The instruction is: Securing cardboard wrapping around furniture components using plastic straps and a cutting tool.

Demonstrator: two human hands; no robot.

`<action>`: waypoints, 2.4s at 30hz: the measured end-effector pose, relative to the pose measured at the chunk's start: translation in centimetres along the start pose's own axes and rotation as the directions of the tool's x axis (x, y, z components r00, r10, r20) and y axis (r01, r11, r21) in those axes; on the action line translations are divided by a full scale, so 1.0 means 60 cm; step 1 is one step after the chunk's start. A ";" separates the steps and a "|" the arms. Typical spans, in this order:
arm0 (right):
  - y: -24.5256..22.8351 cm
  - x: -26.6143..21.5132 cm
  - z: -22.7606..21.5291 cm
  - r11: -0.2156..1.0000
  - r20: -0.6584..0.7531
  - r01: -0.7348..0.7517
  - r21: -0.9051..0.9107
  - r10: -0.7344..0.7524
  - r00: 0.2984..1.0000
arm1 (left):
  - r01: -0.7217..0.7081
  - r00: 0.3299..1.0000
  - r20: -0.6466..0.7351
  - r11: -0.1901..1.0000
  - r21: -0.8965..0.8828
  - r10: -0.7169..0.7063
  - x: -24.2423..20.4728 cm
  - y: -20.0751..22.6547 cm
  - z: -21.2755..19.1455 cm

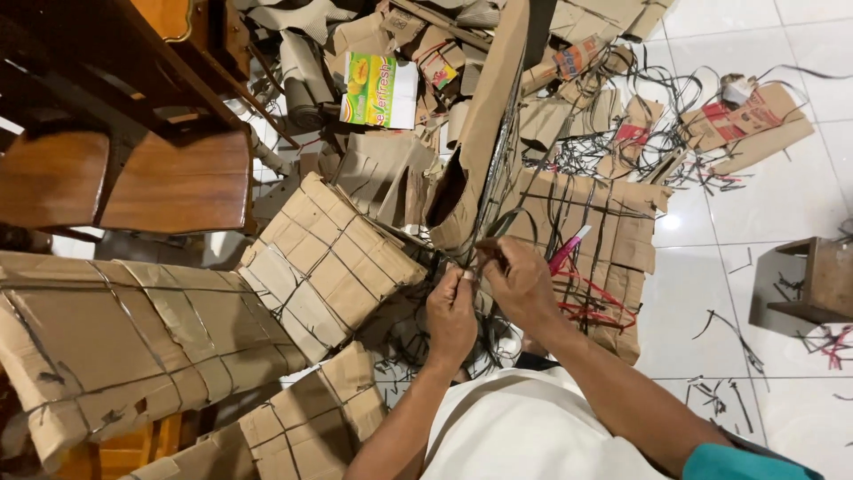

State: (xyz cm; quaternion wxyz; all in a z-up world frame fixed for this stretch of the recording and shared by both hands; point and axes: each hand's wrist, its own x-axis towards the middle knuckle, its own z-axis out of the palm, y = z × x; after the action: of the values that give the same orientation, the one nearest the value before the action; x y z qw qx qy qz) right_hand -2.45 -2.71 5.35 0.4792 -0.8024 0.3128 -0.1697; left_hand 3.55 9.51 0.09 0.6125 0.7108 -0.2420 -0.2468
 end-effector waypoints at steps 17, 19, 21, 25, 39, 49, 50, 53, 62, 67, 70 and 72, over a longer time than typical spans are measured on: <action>0.022 -0.021 0.068 0.941 -0.023 0.289 -0.174 -0.297 0.954 | 0.194 0.978 -0.005 0.914 -0.357 -0.209 -0.005 0.041 -0.033; 0.062 -0.033 0.082 0.954 -0.029 0.219 -0.207 -0.230 0.973 | 0.251 0.963 -0.007 0.904 -0.345 -0.269 0.010 0.034 -0.037; 0.121 -0.042 0.100 0.738 0.189 0.407 -0.538 -0.366 0.911 | 0.351 0.931 0.025 0.876 -0.330 -0.364 0.027 -0.009 -0.036; 0.134 -0.056 0.113 0.747 0.230 0.407 -0.526 -0.336 0.913 | 0.396 0.900 -0.032 0.844 -0.362 -0.436 0.042 -0.008 -0.023; 0.083 -0.029 0.056 0.969 0.189 0.139 -0.205 -0.100 0.977 | 0.917 0.364 0.880 -0.280 -0.283 0.304 0.118 -0.287 -0.017; 0.143 0.011 0.096 0.963 0.039 0.007 0.269 -0.018 0.999 | 0.466 0.863 0.029 0.772 -0.432 -0.505 0.037 -0.050 -0.006; 0.137 0.008 0.093 0.966 -0.049 0.022 0.257 -0.009 0.999 | 0.425 0.873 -0.034 0.793 -0.436 -0.487 0.035 -0.046 -0.001; 0.094 -0.002 0.081 0.973 -0.157 0.168 0.161 -0.143 0.977 | 0.362 0.875 -0.120 0.798 -0.481 -0.469 0.022 0.002 0.000; 0.011 -0.012 0.055 0.930 -0.135 0.368 0.004 -0.364 0.921 | 0.193 0.937 -0.206 0.910 -0.368 -0.282 0.009 -0.031 0.003; 0.034 0.014 0.076 0.747 -0.245 0.665 -0.023 -0.649 0.721 | 0.161 0.956 -0.209 0.963 -0.215 -0.207 0.014 -0.017 -0.005; 0.006 -0.003 0.068 0.843 -0.197 0.534 0.056 -0.515 0.834 | 0.115 0.970 -0.202 0.988 -0.104 -0.134 0.006 -0.016 -0.005; -0.082 -0.025 0.044 0.898 -0.087 0.015 0.439 0.026 0.996 | -0.088 0.969 -0.230 0.996 0.028 0.092 0.008 -0.020 0.002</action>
State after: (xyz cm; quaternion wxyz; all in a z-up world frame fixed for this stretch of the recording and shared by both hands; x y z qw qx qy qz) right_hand -0.38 1.71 8.42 0.6336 -0.6641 0.2902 -0.2709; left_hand 3.89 9.26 -1.15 0.6408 0.7283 -0.2034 -0.1322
